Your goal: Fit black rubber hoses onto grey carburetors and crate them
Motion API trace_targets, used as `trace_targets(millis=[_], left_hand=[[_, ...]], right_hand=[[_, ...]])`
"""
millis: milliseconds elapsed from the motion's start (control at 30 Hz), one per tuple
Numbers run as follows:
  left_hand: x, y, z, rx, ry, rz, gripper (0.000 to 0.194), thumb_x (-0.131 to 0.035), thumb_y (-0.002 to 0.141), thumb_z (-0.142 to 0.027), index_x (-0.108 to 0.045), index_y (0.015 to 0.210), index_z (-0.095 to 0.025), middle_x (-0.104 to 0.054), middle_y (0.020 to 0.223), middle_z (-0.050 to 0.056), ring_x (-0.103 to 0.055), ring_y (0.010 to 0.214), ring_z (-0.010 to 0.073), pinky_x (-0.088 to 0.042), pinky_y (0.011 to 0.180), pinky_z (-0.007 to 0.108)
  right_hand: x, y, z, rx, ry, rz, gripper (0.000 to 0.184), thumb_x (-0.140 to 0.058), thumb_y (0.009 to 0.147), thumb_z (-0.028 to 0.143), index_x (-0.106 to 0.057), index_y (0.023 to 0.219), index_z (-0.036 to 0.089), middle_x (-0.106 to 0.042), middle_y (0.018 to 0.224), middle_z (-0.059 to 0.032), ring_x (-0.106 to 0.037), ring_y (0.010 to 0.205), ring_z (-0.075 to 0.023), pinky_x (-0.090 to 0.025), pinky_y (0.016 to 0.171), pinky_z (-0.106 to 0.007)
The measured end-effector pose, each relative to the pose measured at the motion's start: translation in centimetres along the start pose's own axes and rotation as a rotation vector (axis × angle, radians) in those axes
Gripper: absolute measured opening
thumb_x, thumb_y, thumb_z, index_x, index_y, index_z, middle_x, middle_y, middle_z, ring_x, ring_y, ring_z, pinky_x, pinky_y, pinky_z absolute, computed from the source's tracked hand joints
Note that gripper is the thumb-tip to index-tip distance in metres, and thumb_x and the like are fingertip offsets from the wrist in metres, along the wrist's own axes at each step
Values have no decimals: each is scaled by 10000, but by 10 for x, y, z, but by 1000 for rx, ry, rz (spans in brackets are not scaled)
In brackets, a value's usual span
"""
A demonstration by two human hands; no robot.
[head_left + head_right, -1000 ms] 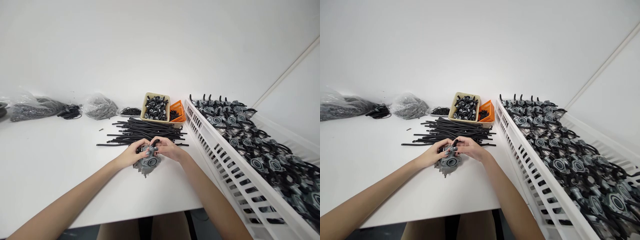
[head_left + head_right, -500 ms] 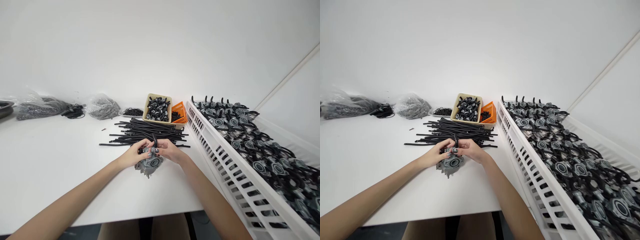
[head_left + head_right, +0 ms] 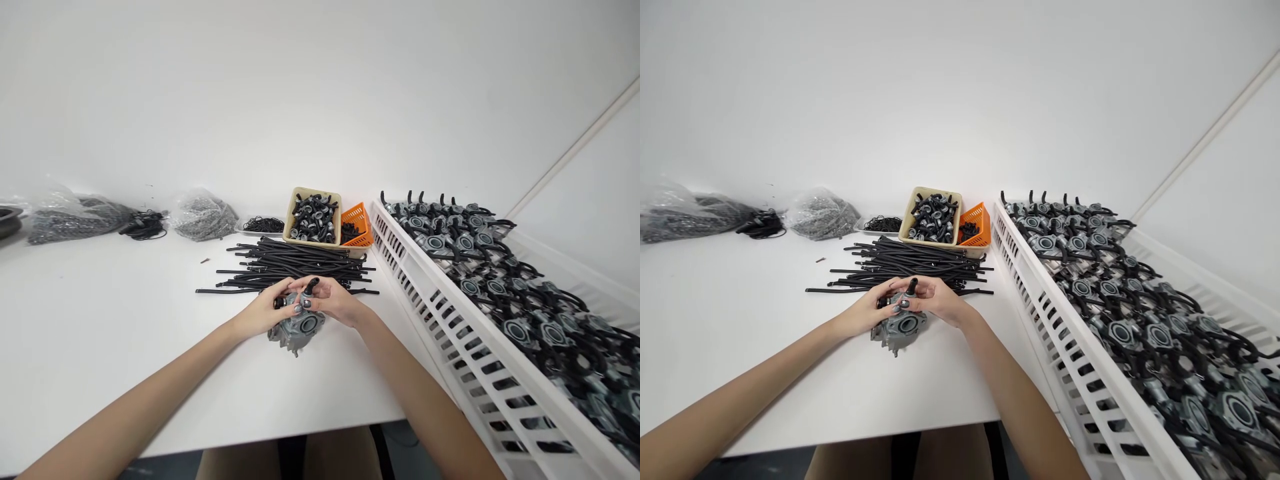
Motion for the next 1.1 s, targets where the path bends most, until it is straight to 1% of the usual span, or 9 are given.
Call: trace_targets(millis=[100,167,333,533,600,700,867,967,1100], left_hand=[[-1,1,-4,-5,-11,33,298,-572,855,-470,-517,895,-179,-611,929,30,-568,899,194,-467,824,306],[-1,1,-6,-10,-26,47,292,-579,852,-463,-506,888,-183,-612,917,25,-568,887,189,-463,825,303],[0,0,-3,-7,22,27,306,-595,841,-462,-542,939,-177,-617,916,19,-568,888,189,-461,834,298],[0,-1,5,22,-18,4,393,-604,843,-464,-546,1100,-171,-624,1067,48,-576,1037,225,-455,927,328],[0,0,3,12,-20,18,366,-593,852,-466,-548,1059,-167,-621,1059,52,-579,1021,221,-459,912,327],[-2,1,-3,-6,-29,49,311,-577,861,-469,-540,928,-167,-634,971,42,-589,933,204,-474,840,312],[-2,1,-8,1,-53,64,310,-576,854,-456,-547,961,-166,-645,963,52,-592,915,206,-471,838,321],[-1,0,-6,2,-12,50,317,-577,847,-466,-552,968,-174,-644,949,41,-591,905,203,-476,842,321],[1,0,3,33,12,2,367,-588,834,-516,-568,991,-185,-649,969,39,-602,947,220,-498,862,333]], right_hand=[[0,0,1,-9,35,18,334,-779,730,432,-650,842,144,-627,801,-16,-534,704,-98,-420,645,-227],[2,-1,1,-33,73,25,339,-788,724,415,-616,838,146,-645,830,-26,-533,689,-94,-410,625,-221],[3,-4,0,-74,153,51,447,-852,657,307,-529,940,181,-662,816,-8,-570,691,-103,-425,647,-223],[1,-1,0,-9,4,4,470,-815,711,330,-615,1110,183,-658,910,-25,-584,775,-107,-432,669,-217],[0,0,0,-3,-14,18,417,-778,748,384,-658,1077,158,-660,917,-39,-563,759,-104,-427,671,-228],[0,0,0,-17,16,37,362,-735,780,442,-694,950,125,-651,866,-44,-518,702,-92,-401,645,-234],[1,-2,3,-36,106,35,326,-799,717,385,-617,845,146,-639,798,-29,-531,688,-106,-395,627,-233],[3,-3,2,-70,153,33,383,-836,673,331,-556,887,182,-624,762,1,-540,663,-108,-400,623,-234],[4,-3,0,-53,74,19,451,-834,680,307,-592,1042,187,-609,794,8,-547,693,-104,-427,651,-231]])
Point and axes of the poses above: each hand's wrist, its own y-axis towards the middle knuckle, its own x-axis out of the back of the hand, z = x × y, the point moved 5 cm from there along y, towards the middle knuckle
